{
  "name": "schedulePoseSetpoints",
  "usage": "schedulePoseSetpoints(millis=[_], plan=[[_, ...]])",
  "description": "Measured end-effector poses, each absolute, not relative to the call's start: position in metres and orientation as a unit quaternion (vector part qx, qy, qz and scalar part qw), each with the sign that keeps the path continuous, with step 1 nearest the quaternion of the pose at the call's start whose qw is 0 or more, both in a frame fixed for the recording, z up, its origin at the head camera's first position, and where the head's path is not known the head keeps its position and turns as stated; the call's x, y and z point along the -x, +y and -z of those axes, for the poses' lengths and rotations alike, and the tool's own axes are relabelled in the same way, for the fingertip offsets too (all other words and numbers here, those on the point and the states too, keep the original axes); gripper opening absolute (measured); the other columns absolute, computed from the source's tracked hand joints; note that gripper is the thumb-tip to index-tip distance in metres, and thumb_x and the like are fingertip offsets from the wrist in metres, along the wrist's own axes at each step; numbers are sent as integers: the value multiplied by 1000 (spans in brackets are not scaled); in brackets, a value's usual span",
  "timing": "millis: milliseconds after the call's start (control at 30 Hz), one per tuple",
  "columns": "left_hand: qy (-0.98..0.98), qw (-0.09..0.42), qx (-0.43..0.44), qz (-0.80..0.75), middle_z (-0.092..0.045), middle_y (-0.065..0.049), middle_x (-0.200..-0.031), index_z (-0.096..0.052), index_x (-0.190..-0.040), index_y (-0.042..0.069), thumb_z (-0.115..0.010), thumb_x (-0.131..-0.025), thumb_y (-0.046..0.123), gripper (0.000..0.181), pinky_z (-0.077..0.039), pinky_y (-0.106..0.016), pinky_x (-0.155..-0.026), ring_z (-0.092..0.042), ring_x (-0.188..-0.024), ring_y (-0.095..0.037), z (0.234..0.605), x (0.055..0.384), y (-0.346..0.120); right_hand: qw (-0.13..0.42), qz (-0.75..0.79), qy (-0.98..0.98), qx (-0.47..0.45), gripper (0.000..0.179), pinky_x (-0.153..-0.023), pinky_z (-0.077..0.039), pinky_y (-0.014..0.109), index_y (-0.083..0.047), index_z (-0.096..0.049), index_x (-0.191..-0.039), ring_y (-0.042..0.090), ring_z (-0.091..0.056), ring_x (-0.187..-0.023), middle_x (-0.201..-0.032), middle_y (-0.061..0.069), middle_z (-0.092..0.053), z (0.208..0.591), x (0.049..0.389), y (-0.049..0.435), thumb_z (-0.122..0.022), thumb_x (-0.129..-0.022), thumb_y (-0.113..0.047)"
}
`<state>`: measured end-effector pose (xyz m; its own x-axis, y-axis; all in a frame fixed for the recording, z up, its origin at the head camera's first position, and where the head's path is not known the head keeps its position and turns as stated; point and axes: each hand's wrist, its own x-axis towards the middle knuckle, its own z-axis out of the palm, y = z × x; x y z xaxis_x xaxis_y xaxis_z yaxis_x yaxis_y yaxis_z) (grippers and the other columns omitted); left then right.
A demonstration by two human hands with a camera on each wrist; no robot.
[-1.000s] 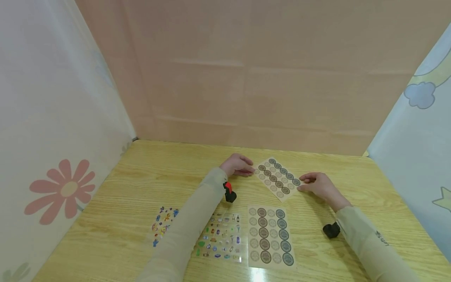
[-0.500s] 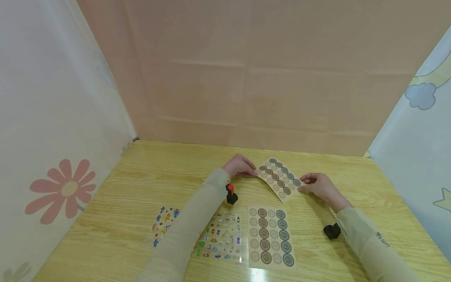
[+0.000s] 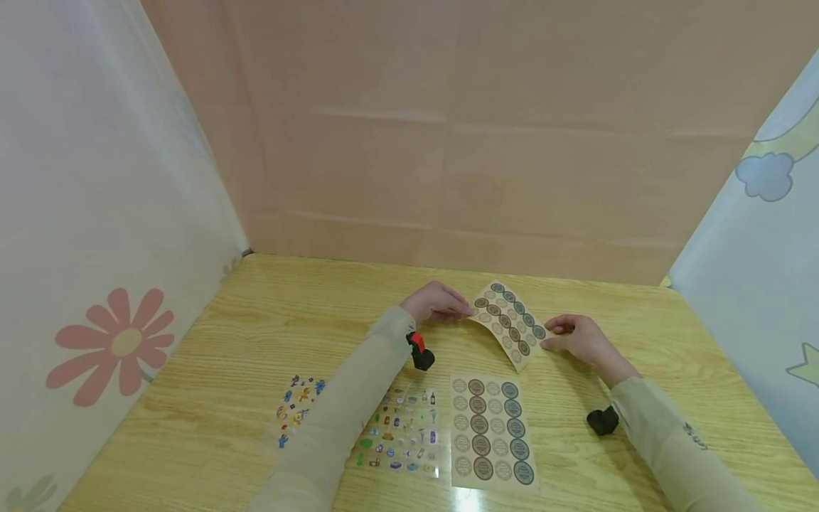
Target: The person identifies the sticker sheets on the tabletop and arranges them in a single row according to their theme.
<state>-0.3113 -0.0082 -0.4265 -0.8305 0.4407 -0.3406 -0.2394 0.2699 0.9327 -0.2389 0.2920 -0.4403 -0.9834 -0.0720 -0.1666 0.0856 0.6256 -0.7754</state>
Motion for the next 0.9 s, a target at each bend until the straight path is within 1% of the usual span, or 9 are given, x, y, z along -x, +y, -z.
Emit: schedulePoseSetpoints(millis=[133,300,500,600,667,733,800,900], plan=[[749,271,-50,-603,-69,-6,-86,-70,-96,4,-81,-77,12,23,-55,-30,-69,-61,-70,-16,429,313,-7,88,434,897,-2,44,-67,-46,23,8,-55,-114,20,-50,-86,-104,14,-56,441,238,293,-77,-82,-12],[749,253,-30,-612,-69,-5,-91,-70,-100,5,-81,-76,7,27,-56,-27,-70,-63,-71,-14,432,313,-5,85,441,893,9,41,-68,-46,23,8,-54,-111,18,-53,-85,-103,15,-58,440,238,295,-76,-82,-11],[735,247,-34,-631,-68,-6,-90,-70,-105,4,-77,-79,4,27,-55,-27,-68,-61,-69,-14,431,312,-4,100,477,873,20,37,-61,-46,25,10,-53,-111,12,-54,-77,-93,7,-62,433,236,297,-72,-85,-8],[725,246,-32,-642,-68,-5,-87,-70,-104,4,-76,-81,5,24,-55,-27,-68,-61,-68,-14,430,313,-3,106,505,856,30,37,-63,-50,25,12,-50,-113,11,-57,-76,-90,4,-62,429,236,298,-70,-87,-6],[715,247,-30,-653,-68,-6,-85,-70,-104,4,-75,-81,4,24,-56,-30,-70,-60,-69,-15,429,314,-3,115,524,843,37,38,-67,-53,26,13,-48,-115,10,-58,-77,-92,5,-61,427,236,299,-67,-88,-4],[709,246,-34,-660,-68,-6,-86,-70,-105,4,-75,-81,5,24,-56,-34,-77,-61,-71,-15,427,313,-3,124,545,828,43,40,-71,-55,27,14,-45,-118,11,-61,-79,-94,5,-61,426,237,301,-66,-89,-3],[701,246,-38,-669,-69,-7,-88,-69,-106,3,-74,-82,5,25,-54,-39,-84,-63,-73,-16,425,313,-4,136,571,808,52,39,-74,-57,29,12,-45,-119,12,-63,-81,-94,5,-61,427,240,305,-65,-89,-1],[690,243,-42,-681,-69,-9,-91,-68,-108,3,-73,-84,5,25,-52,-43,-90,-65,-76,-17,421,311,-6,148,605,779,72,40,-79,-57,33,12,-43,-123,15,-66,-85,-95,6,-62,426,241,308,-62,-90,2]])
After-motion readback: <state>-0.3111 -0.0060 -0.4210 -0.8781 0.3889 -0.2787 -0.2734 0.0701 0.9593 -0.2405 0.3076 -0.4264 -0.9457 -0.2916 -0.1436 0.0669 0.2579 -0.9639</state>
